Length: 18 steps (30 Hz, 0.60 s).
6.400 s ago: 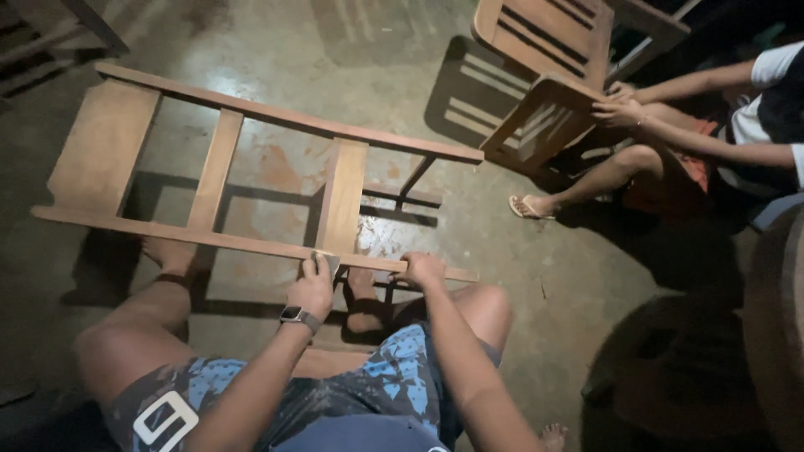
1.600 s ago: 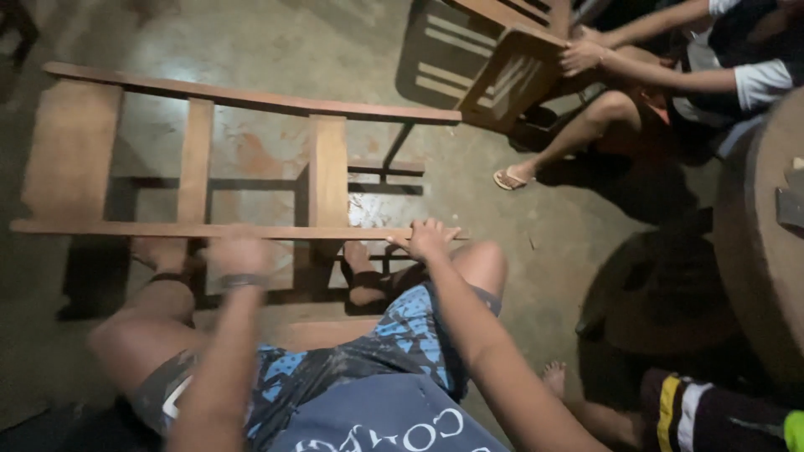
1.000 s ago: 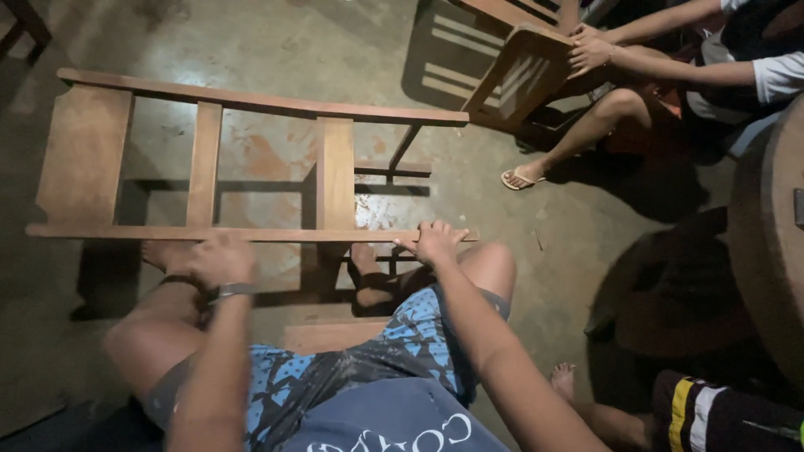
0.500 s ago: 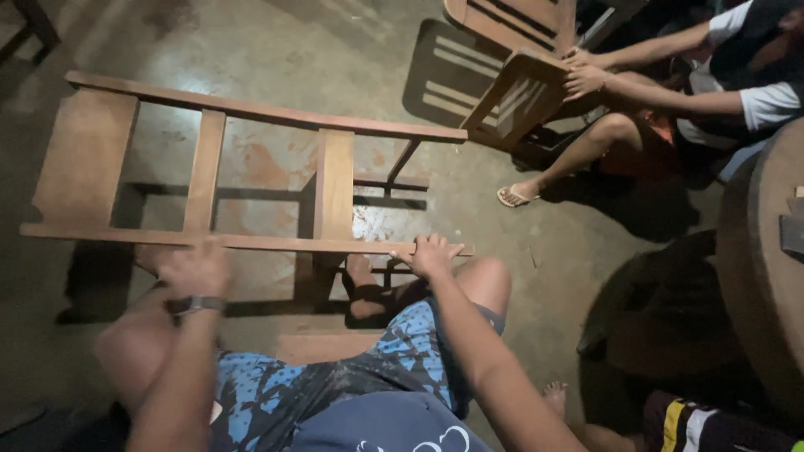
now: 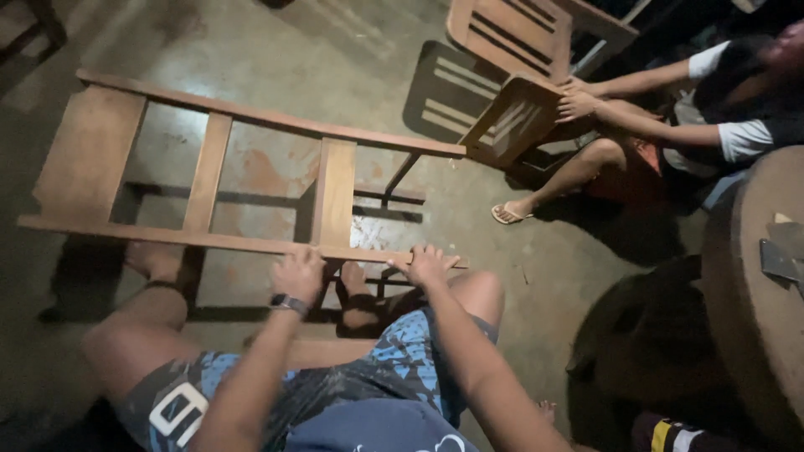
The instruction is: The person sands the wooden frame of a chair by hand with a piece of sandpaper, moving the paper back and forth along the wood.
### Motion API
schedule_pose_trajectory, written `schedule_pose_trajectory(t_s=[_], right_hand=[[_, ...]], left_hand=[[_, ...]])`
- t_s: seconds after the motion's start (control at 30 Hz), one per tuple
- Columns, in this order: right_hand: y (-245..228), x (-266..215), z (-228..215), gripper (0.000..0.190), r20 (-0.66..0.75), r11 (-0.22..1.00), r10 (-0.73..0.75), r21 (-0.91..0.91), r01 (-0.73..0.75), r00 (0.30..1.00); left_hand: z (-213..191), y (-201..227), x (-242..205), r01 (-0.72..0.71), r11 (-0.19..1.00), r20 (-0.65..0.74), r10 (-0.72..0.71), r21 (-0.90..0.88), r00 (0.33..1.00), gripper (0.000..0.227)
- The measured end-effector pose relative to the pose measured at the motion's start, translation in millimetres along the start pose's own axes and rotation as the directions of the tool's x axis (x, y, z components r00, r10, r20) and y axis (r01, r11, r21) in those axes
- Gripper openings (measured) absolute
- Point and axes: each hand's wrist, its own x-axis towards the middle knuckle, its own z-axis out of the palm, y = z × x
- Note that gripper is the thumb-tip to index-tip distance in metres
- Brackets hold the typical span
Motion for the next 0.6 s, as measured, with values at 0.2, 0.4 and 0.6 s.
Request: schedule_pose_trajectory(t_s=[0.2, 0.4, 0.6], right_hand=[[-0.3, 7.1, 3.9, 0.077, 0.003, 1.0, 0.007, -0.002, -0.007, 1.0], [-3.2, 4.7, 0.7, 0.072, 0.0, 0.999, 0.025, -0.029, -0.025, 1.0], [-4.5, 5.2, -4.0, 0.074, 0.014, 0.999, 0.044, -0.019, -0.044, 0.999]], left_hand=[[-58.5, -131.8, 15.0, 0.068, 0.958, 0.333, -0.162, 0.278, 0.929, 0.027], [-3.9, -116.1, 2.4, 0.246, 0.939, 0.168, -0.29, 0.242, 0.942, 0.033], [11.3, 18.0, 1.1, -0.03, 0.999, 0.049, 0.032, -0.034, 0.998, 0.022]])
